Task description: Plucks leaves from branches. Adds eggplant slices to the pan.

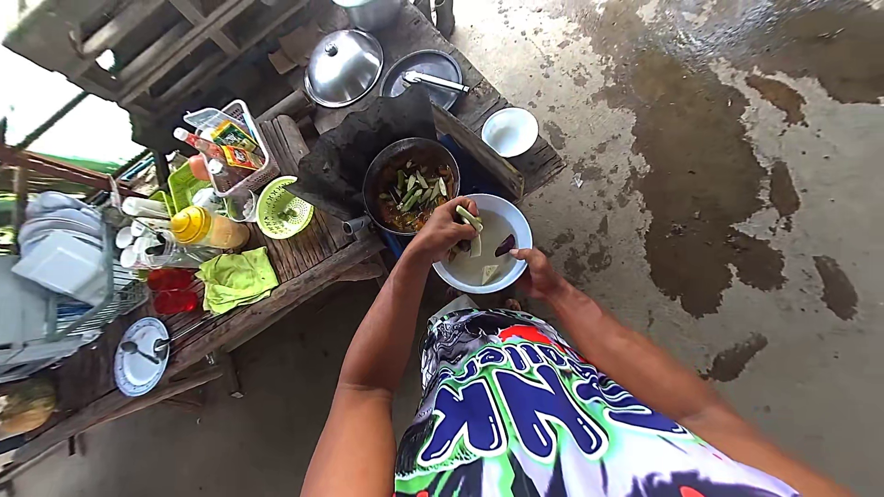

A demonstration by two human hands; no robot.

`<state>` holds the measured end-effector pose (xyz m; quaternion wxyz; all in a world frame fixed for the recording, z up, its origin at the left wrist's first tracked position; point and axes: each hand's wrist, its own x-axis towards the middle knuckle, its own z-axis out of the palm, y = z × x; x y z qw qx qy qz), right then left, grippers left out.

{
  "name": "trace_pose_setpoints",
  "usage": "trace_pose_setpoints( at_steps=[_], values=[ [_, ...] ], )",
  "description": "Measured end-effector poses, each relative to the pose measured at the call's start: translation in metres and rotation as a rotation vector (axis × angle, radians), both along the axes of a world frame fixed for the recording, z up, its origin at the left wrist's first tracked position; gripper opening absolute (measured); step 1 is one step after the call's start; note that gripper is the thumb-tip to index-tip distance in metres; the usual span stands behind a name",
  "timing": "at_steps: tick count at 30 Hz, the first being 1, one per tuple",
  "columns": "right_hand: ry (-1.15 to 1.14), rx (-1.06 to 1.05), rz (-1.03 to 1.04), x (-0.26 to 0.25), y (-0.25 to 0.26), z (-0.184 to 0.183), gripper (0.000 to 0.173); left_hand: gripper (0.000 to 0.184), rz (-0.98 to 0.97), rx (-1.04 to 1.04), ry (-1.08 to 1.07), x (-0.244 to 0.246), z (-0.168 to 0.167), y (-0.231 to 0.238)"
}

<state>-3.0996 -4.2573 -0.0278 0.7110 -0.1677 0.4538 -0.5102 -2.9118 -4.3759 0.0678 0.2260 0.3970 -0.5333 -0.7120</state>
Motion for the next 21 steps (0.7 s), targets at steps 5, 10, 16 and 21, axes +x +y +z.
trace_pose_setpoints(
  at_steps=[5,10,16,21],
  values=[
    [0.002,-0.002,-0.069,0.009,-0.003,-0.004,0.069,0.031,0.138,-0.147,-0.046,0.029,0.006,-0.065],
    [0.012,0.015,-0.174,0.022,-0.004,-0.002,0.063,0.046,0.119,-0.299,-0.613,0.041,-0.038,-0.145],
    [0.047,0.028,-0.264,0.032,-0.001,0.000,0.063,0.067,-0.008,-0.396,-0.854,0.047,-0.052,-0.188],
    [0.054,0.043,-0.325,0.039,-0.002,0.000,0.059,0.025,-0.220,-0.545,-0.621,0.031,0.015,-0.148]
  ],
)
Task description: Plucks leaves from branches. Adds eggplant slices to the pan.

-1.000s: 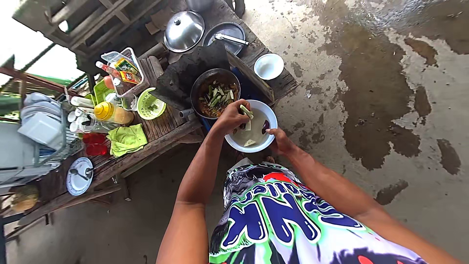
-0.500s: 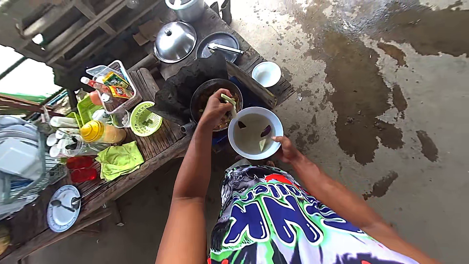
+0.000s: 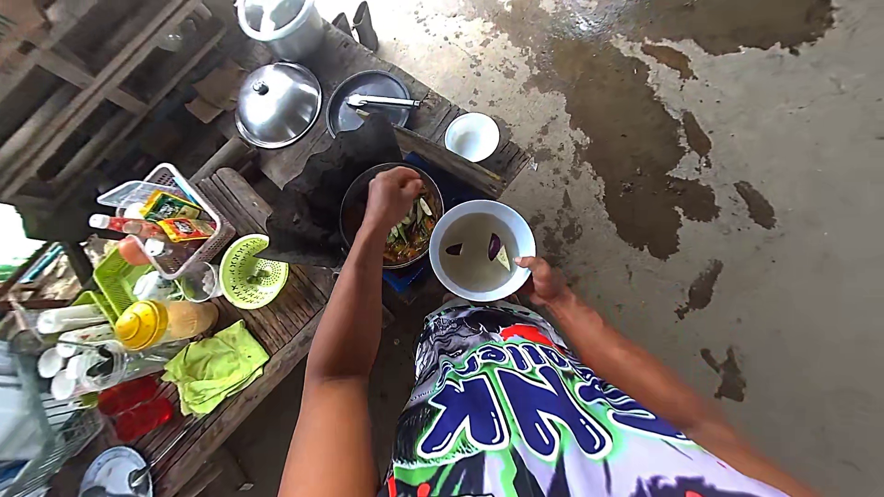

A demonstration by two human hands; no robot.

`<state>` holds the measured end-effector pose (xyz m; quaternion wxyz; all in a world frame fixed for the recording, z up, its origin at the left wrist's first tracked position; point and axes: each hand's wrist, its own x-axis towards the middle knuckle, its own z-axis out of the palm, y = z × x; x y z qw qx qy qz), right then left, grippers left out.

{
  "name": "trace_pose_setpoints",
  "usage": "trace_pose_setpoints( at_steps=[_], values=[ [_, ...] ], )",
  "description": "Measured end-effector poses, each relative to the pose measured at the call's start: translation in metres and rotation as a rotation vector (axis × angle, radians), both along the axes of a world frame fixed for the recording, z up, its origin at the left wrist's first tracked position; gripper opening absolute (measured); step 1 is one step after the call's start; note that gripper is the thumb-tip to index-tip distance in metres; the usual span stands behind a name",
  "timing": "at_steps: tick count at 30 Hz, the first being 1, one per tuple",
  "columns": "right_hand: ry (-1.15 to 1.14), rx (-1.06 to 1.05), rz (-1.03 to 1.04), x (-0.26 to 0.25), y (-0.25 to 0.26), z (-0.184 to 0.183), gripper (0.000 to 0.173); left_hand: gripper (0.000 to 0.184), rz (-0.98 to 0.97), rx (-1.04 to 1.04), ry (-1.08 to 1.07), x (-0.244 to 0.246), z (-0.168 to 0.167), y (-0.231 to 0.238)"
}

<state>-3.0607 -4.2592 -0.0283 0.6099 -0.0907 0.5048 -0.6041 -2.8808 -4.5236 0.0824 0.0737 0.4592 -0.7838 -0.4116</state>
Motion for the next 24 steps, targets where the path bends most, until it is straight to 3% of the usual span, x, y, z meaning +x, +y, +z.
trace_pose_setpoints(
  at_steps=[2,4,6,9,11,14,16,20,24],
  values=[
    [0.005,-0.008,-0.025,0.003,-0.003,0.000,0.058,0.025,-0.386,0.022,-0.065,-0.017,0.016,0.034],
    [0.002,-0.016,-0.034,0.007,-0.005,0.001,0.061,0.045,-0.649,-0.048,-0.339,-0.036,0.009,0.065],
    [0.004,-0.030,-0.029,0.010,-0.008,0.003,0.065,0.065,-0.648,-0.076,-0.526,-0.048,-0.013,0.083],
    [0.004,-0.039,-0.045,0.015,-0.011,0.005,0.064,0.087,-0.496,0.083,-0.451,-0.055,-0.041,0.092],
    [0.004,-0.051,-0.054,0.018,-0.013,0.005,0.063,0.081,-0.459,0.154,-0.378,-0.060,-0.056,0.102],
    [0.020,-0.060,-0.041,0.022,-0.011,0.004,0.062,0.045,-0.567,0.196,-0.297,-0.067,-0.064,0.118],
    [0.028,-0.061,-0.047,0.024,-0.009,0.003,0.060,0.031,-0.666,0.173,-0.258,-0.068,-0.062,0.125],
    [0.038,-0.082,-0.044,0.025,-0.004,0.001,0.056,0.028,-0.720,0.032,-0.377,-0.062,-0.043,0.137],
    [0.008,-0.055,-0.042,0.027,0.002,0.003,0.062,0.027,-0.614,-0.145,-0.380,-0.049,-0.035,0.134]
  ],
)
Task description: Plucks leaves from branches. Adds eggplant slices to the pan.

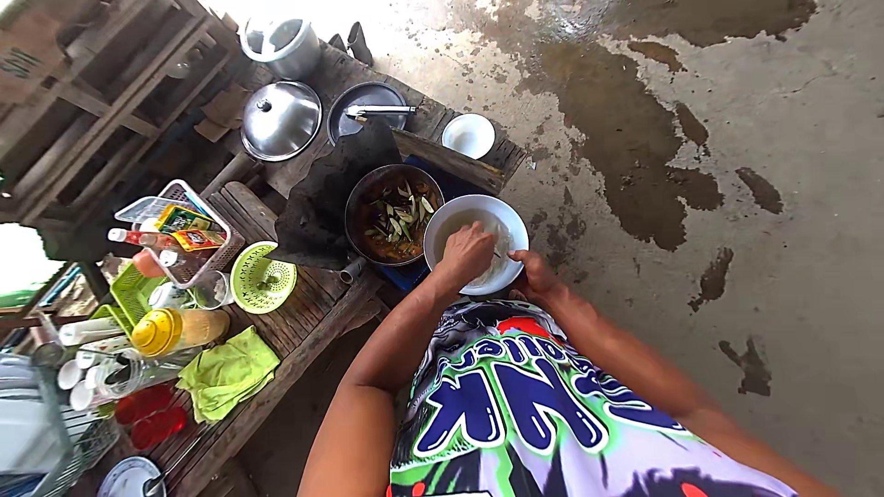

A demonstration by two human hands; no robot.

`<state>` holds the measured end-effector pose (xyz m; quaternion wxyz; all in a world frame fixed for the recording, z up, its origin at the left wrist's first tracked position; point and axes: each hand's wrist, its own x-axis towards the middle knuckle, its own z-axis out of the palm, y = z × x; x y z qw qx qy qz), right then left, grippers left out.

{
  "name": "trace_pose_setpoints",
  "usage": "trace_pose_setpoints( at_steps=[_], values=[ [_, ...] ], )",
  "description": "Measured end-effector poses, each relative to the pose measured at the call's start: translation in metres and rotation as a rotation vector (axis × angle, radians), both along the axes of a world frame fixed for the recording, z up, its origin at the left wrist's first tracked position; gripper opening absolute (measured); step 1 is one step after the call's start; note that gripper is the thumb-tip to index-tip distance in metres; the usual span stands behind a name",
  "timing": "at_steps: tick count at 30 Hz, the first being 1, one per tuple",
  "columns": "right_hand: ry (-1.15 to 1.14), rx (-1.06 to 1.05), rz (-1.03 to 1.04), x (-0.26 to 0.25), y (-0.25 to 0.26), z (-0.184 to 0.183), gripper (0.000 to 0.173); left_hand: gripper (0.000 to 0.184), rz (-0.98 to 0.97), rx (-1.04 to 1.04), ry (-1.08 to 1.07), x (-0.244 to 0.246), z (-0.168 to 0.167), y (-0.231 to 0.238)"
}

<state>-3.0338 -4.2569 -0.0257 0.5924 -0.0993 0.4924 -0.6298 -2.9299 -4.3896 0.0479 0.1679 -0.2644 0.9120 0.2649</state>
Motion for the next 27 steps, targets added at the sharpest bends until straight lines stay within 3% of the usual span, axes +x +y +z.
trace_pose_setpoints(
  at_steps=[4,8,11,17,21,27],
  values=[
    [-0.015,0.012,0.007,0.001,0.003,0.001,0.068,0.027,-0.009,-0.034,-0.113,0.007,-0.007,-0.018],
    [0.002,0.023,0.011,0.001,0.004,0.006,0.062,0.028,-0.153,0.120,-0.239,0.014,-0.013,-0.031],
    [0.019,0.017,0.009,0.003,0.006,0.005,0.062,0.035,-0.169,0.292,-0.144,0.016,-0.020,-0.033],
    [0.010,0.019,0.022,0.006,0.010,-0.002,0.064,0.051,0.026,0.602,-0.002,0.002,-0.037,-0.019],
    [-0.008,-0.019,0.005,0.007,0.010,-0.004,0.058,0.027,0.079,0.716,0.016,-0.009,-0.038,-0.007],
    [-0.024,-0.012,-0.030,0.004,0.015,-0.005,0.061,0.018,0.024,0.632,0.074,-0.007,-0.004,-0.016]
  ],
)
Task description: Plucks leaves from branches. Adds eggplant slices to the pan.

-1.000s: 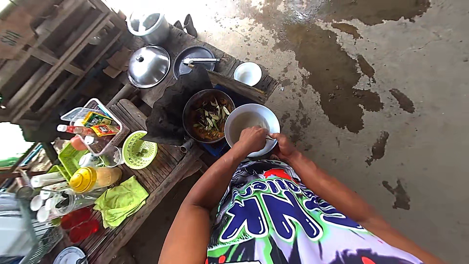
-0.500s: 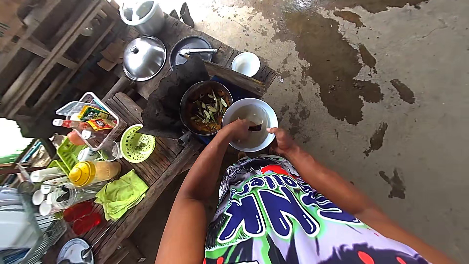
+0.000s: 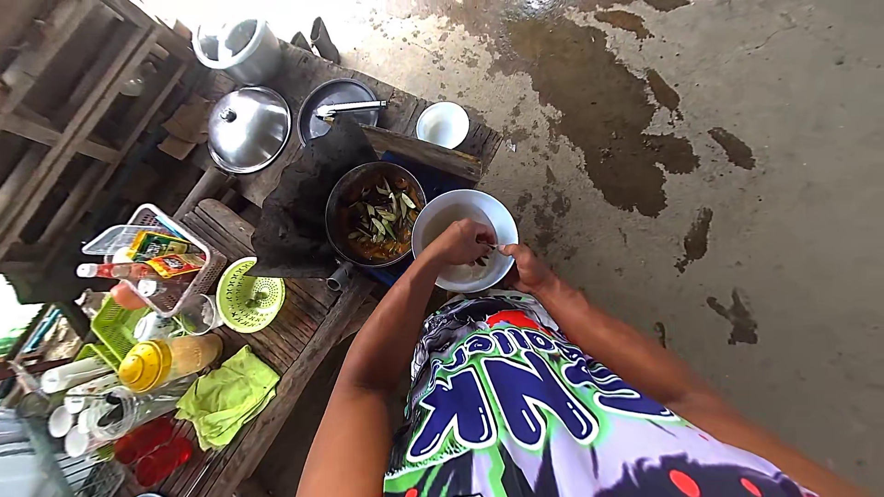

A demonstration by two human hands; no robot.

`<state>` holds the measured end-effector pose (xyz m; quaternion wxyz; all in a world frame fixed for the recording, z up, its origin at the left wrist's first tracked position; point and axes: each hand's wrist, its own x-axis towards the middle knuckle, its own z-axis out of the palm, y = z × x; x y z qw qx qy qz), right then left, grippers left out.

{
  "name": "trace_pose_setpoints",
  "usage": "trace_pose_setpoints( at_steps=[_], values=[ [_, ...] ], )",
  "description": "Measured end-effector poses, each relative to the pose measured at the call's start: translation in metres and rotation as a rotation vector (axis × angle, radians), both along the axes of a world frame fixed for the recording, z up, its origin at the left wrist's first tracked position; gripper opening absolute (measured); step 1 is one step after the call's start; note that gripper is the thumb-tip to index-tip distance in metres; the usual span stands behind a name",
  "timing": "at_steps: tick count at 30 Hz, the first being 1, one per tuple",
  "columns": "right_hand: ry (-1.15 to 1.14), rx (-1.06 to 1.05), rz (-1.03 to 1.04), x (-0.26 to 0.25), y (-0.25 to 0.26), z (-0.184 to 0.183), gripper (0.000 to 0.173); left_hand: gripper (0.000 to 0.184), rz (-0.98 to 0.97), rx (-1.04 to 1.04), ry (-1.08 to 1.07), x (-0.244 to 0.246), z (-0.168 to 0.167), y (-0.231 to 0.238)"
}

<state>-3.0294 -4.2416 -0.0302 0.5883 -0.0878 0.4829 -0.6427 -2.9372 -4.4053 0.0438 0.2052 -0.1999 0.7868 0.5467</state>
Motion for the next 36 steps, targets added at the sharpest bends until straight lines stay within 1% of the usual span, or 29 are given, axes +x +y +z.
trace_pose_setpoints(
  at_steps=[2,4,9,10,12,14,16,17,19,21,22,24,26,27,28,29,30,32,33,34,36],
  values=[
    [0.000,0.011,-0.024,-0.001,0.002,-0.001,0.065,0.017,0.005,-0.055,0.031,0.004,0.017,-0.010],
    [-0.002,0.012,-0.056,-0.002,0.005,0.000,0.064,0.017,-0.007,-0.110,0.027,0.008,0.029,-0.021],
    [-0.019,0.012,-0.134,-0.011,0.008,0.003,0.058,0.019,0.152,0.034,0.134,0.027,0.057,-0.054],
    [-0.025,0.011,-0.146,-0.013,0.008,0.002,0.058,0.020,0.191,0.069,0.176,0.030,0.060,-0.058],
    [-0.023,0.013,-0.159,-0.016,0.008,0.000,0.058,0.021,0.206,0.079,0.175,0.030,0.062,-0.063],
    [-0.014,0.011,-0.172,-0.018,0.006,-0.001,0.057,0.020,0.136,0.032,0.164,0.022,0.058,-0.055],
    [-0.020,0.000,-0.194,-0.018,0.004,-0.001,0.055,0.019,0.014,-0.088,0.163,0.009,0.050,-0.045],
    [-0.022,-0.003,-0.208,-0.019,0.003,0.000,0.053,0.018,-0.028,-0.114,0.168,0.003,0.046,-0.041],
    [-0.037,-0.018,-0.231,-0.023,0.001,0.002,0.052,0.017,-0.076,-0.119,0.183,-0.007,0.041,-0.039],
    [-0.048,-0.032,-0.249,-0.025,0.006,0.005,0.049,0.018,-0.143,-0.138,0.143,-0.013,0.041,-0.034],
    [-0.043,-0.040,-0.262,-0.028,0.009,0.006,0.047,0.018,-0.111,-0.067,0.159,-0.014,0.044,-0.033],
    [-0.034,-0.052,-0.291,-0.033,0.009,0.009,0.044,0.019,0.068,0.160,0.246,-0.011,0.054,-0.044],
    [-0.035,-0.055,-0.336,-0.038,0.014,0.011,0.045,0.021,0.287,0.249,0.327,0.002,0.055,-0.060],
    [-0.040,-0.068,-0.365,-0.044,0.017,0.011,0.046,0.020,0.389,0.237,0.344,0.010,0.052,-0.073],
    [-0.045,-0.077,-0.397,-0.050,0.020,0.012,0.045,0.020,0.470,0.170,0.328,0.021,0.045,-0.086],
    [-0.050,-0.079,-0.425,-0.056,0.025,0.012,0.044,0.019,0.523,0.046,0.269,0.033,0.034,-0.101],
    [-0.056,-0.073,-0.457,-0.064,0.030,0.011,0.044,0.019,0.539,-0.117,0.175,0.043,0.018,-0.116],
    [-0.042,-0.051,-0.517,-0.085,0.043,0.007,0.044,0.029,0.479,-0.392,-0.019,0.061,-0.012,-0.137],
    [-0.027,-0.038,-0.545,-0.098,0.050,0.004,0.043,0.035,0.456,-0.456,-0.069,0.069,-0.022,-0.144],
    [-0.005,-0.018,-0.569,-0.114,0.056,0.001,0.042,0.038,0.478,-0.496,-0.077,0.076,-0.029,-0.150],
    [0.039,0.052,-0.606,-0.149,0.068,-0.008,0.043,0.039,0.635,-0.523,-0.044,0.090,-0.034,-0.161]
  ],
)
